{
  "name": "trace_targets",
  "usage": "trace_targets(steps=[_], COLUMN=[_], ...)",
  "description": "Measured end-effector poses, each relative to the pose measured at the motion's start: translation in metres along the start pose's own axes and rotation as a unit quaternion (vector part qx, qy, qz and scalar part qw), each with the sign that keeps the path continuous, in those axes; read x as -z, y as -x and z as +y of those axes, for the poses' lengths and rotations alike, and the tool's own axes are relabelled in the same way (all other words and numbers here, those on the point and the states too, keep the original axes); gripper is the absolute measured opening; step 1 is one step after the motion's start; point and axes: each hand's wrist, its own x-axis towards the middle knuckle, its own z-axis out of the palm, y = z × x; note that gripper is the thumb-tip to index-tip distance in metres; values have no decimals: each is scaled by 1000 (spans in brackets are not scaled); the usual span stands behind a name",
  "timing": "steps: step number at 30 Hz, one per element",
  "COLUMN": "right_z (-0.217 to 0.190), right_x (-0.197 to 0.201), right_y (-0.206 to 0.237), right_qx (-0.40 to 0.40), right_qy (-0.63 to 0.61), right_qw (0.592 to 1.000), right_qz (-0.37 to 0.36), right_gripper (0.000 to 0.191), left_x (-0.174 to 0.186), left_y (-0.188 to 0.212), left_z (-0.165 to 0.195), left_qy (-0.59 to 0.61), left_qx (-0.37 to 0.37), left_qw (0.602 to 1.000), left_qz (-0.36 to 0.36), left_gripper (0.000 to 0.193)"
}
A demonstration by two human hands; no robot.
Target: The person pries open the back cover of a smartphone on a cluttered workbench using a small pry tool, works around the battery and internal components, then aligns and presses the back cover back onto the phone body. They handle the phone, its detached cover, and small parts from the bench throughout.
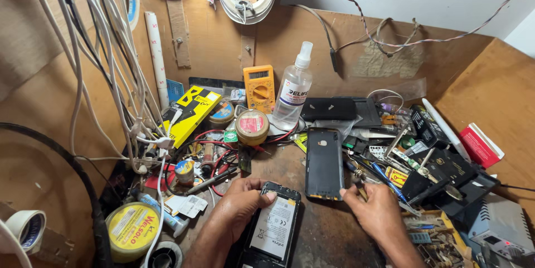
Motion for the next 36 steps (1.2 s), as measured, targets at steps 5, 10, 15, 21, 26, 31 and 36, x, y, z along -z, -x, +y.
trace_targets(steps=[5,10,15,21,26,31,36], right_z=[13,38,63,67,56,56,61], right_x=[12,42,59,62,63,62,62], right_y=[1,-10,-27,-33,-34,-38,-50], right_qx=[-35,-85,-51,-71,-77,-81,-62], right_qy=[-75,-66,-94,-145,-9,-4,70], right_qw=[997,994,994,987,996,995,993], right_qz=[-6,15,35,22,50,54,72], right_gripper=[25,29,26,25,33,37,41], left_x=[-1,-2,-2,-4,-4,-4,-3], left_y=[1,1,3,3,4,4,3], left_z=[0,2,2,4,5,4,3], left_qy=[-15,-4,-9,-9,11,-19,-20], left_qx=[-2,16,13,13,20,17,16], left_qw=[1000,1000,1000,1000,1000,999,999], left_qz=[-7,3,7,10,9,22,19], left_gripper=[29,29,29,30,31,29,28])
